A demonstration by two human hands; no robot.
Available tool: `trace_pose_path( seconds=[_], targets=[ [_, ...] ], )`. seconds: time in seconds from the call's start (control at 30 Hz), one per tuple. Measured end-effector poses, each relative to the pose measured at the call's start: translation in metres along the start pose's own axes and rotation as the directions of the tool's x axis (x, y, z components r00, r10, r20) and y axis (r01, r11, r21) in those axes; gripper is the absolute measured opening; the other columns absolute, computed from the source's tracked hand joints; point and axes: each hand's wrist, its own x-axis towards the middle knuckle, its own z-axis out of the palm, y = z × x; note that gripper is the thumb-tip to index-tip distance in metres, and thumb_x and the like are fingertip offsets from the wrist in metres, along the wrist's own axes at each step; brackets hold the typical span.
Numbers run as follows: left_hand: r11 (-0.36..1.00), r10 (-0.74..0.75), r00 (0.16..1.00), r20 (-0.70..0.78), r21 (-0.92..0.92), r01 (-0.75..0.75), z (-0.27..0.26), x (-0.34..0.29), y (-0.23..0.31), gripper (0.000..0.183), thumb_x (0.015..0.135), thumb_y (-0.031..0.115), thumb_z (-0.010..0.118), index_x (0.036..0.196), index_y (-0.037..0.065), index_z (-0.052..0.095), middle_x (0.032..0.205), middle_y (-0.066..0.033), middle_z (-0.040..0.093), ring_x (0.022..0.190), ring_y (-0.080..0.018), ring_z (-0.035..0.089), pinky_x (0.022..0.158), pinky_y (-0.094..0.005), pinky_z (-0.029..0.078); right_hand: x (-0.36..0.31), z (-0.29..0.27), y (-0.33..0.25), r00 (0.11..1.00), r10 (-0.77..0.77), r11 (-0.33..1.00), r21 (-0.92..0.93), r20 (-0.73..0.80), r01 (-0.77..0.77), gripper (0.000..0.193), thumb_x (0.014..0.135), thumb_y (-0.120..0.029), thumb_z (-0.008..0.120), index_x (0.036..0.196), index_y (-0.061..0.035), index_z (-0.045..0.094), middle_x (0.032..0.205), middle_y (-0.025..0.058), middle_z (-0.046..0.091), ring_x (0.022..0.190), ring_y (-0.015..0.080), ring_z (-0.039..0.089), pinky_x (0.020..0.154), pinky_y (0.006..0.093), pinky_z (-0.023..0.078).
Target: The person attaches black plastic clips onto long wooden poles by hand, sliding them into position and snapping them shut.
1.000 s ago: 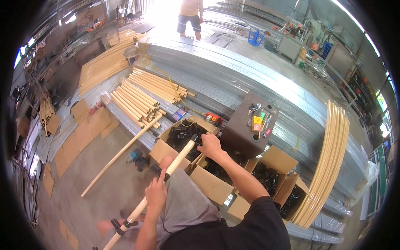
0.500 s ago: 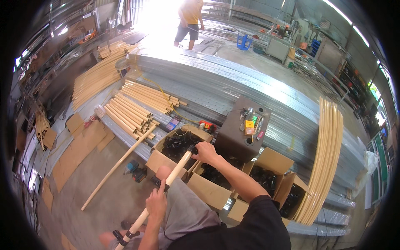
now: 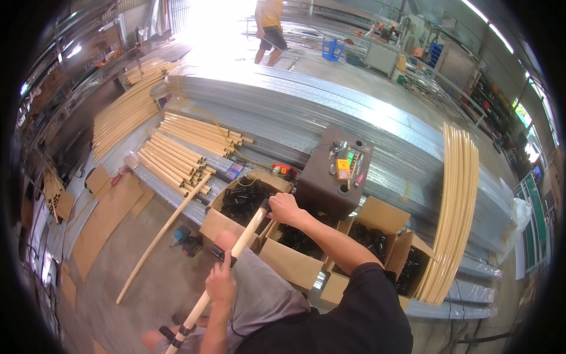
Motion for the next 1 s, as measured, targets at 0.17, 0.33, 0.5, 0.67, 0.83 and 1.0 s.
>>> trace_pose_path(
  seconds=[0.17,0.33,0.5,0.67,0.83,1.0],
  targets=[
    [1.000,0.012,1.000,-0.021,0.022,-0.012,-0.001,0.005,0.005,0.064,0.086,0.008,0.060,0.147,0.024,0.048,0.117,-0.0147,0.064,0.085,-0.0333,0.067,0.070,-0.0451,0.056,-0.001,-0.013,0.002,1.000,0.017,0.999,-0.038,0.021,-0.016,0.035,0.068,-0.032,0.083,0.078,-0.0001,0.073,0.077,0.0193,0.070,0.077,0.0370,0.071,0.071,0.0449,0.057],
    [0.998,-0.007,1.000,0.014,-0.068,0.008,-0.013,0.007,0.013,0.064,0.086,0.006,0.061,0.146,0.024,0.050,0.117,-0.0149,0.064,0.086,-0.0339,0.067,0.070,-0.0459,0.056,-0.006,-0.017,0.011,1.000,-0.004,1.000,0.011,0.013,0.004,0.036,0.068,-0.034,0.083,0.076,0.0000,0.072,0.079,0.0198,0.070,0.081,0.0375,0.070,0.073,0.0459,0.056],
    [0.999,0.002,0.999,-0.034,-0.050,-0.004,-0.006,0.006,0.012,0.065,0.085,0.005,0.062,0.146,0.024,0.050,0.108,-0.0144,0.064,0.086,-0.0336,0.066,0.071,-0.0449,0.055,-0.004,-0.005,0.024,1.000,-0.025,0.995,0.092,0.006,0.024,0.042,0.068,-0.040,0.083,0.073,0.0007,0.071,0.080,0.0217,0.069,0.086,0.0392,0.068,0.078,0.0472,0.055],
    [0.999,0.024,0.996,-0.085,0.040,-0.020,0.000,0.009,0.010,0.066,0.085,0.005,0.063,0.147,0.023,0.049,0.100,-0.0133,0.063,0.084,-0.0329,0.066,0.070,-0.0440,0.054,0.000,0.012,0.022,0.996,0.079,0.988,0.137,-0.031,-0.074,0.043,0.069,-0.040,0.082,0.075,0.0013,0.071,0.081,0.0220,0.068,0.089,0.0393,0.068,0.080,0.0476,0.054],
    [1.000,-0.012,0.999,-0.036,-0.022,0.011,-0.006,0.014,0.007,0.069,0.084,0.008,0.065,0.149,0.024,0.048,0.094,-0.0121,0.062,0.083,-0.0329,0.066,0.068,-0.0449,0.054,-0.003,0.008,0.014,0.983,0.145,0.959,0.262,-0.117,-0.110,0.036,0.067,-0.031,0.083,0.079,0.0011,0.071,0.089,0.0220,0.070,0.091,0.0402,0.068,0.081,0.0487,0.056],
    [0.998,-0.042,0.998,0.044,-0.045,0.044,-0.007,0.007,0.001,0.068,0.084,0.010,0.066,0.148,0.027,0.048,0.090,-0.0116,0.061,0.082,-0.0329,0.066,0.067,-0.0465,0.054,-0.001,0.002,0.001,0.987,0.161,0.964,0.210,0.030,-0.163,0.023,0.065,-0.018,0.081,0.078,-0.0004,0.072,0.084,0.0224,0.071,0.086,0.0396,0.070,0.075,0.0479,0.058]
  ],
)
